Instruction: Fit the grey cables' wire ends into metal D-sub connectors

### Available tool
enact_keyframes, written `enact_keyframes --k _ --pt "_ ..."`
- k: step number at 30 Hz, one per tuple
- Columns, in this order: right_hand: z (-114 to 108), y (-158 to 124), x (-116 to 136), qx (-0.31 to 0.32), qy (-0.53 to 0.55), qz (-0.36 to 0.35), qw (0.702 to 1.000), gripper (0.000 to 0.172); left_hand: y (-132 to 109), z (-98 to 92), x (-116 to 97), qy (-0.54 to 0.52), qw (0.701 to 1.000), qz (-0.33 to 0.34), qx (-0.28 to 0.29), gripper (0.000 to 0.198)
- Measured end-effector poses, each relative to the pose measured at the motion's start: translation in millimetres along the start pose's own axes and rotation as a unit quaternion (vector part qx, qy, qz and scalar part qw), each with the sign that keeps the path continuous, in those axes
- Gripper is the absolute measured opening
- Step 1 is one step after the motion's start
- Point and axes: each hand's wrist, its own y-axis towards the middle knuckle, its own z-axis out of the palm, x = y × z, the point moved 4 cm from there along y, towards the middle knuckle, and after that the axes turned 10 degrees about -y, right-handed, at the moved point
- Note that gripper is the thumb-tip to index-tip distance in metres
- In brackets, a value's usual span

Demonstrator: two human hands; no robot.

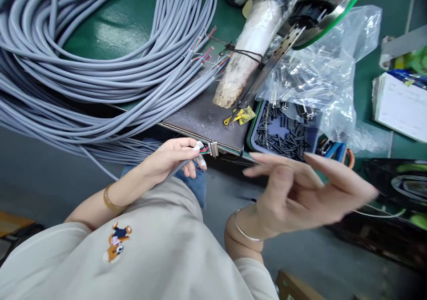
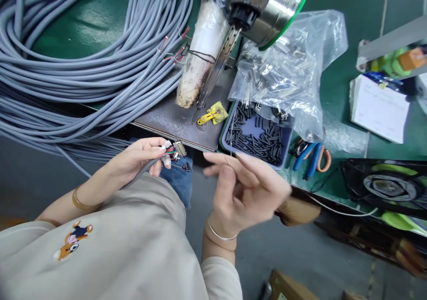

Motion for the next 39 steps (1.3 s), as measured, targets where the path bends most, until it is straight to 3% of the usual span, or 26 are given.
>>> enact_keyframes --k 5,9,12,15,17,25,32,35,39 --pt "19 9 0 0.038 -0.054 -0.061 0.996 0.004 -2 -5.9 4 -0.012 1.000 -0.003 0.003 0.044" --pt "16 7 -4 0.024 -0.049 -0.045 0.997 0.009 -3 -10.1 7 -0.017 1.000 -0.006 0.001 0.043" --pt "9 7 -1 -0.063 -0.017 -0.085 0.994 0.016 -5 -12.4 8 -0.013 1.000 -0.009 -0.007 0.044" --pt "0 6 3 -0.198 0.036 -0.163 0.966 0.019 -6 -14.1 10 -0.008 1.000 -0.011 -0.014 0.046" --pt "-3 6 3 -0.241 0.041 -0.168 0.955 0.024 -7 -15.4 11 -0.005 1.000 -0.005 -0.019 0.047" --pt "-1 4 -5 -0.192 -0.041 -0.139 0.971 0.027 -7 -22.1 17 0.002 1.000 0.016 -0.025 0.057" --pt "-1 3 -7 -0.210 -0.044 -0.127 0.969 0.025 -6 -27.7 25 0.088 0.994 0.055 -0.022 0.043" --pt "-2 3 -8 -0.216 -0.043 -0.116 0.969 0.025 -10 -27.9 24 0.251 0.962 0.111 -0.007 0.024" --pt "-3 4 -9 -0.214 -0.035 -0.126 0.968 0.022 -20 -15.3 -3 0.482 0.824 0.297 -0.026 0.015"
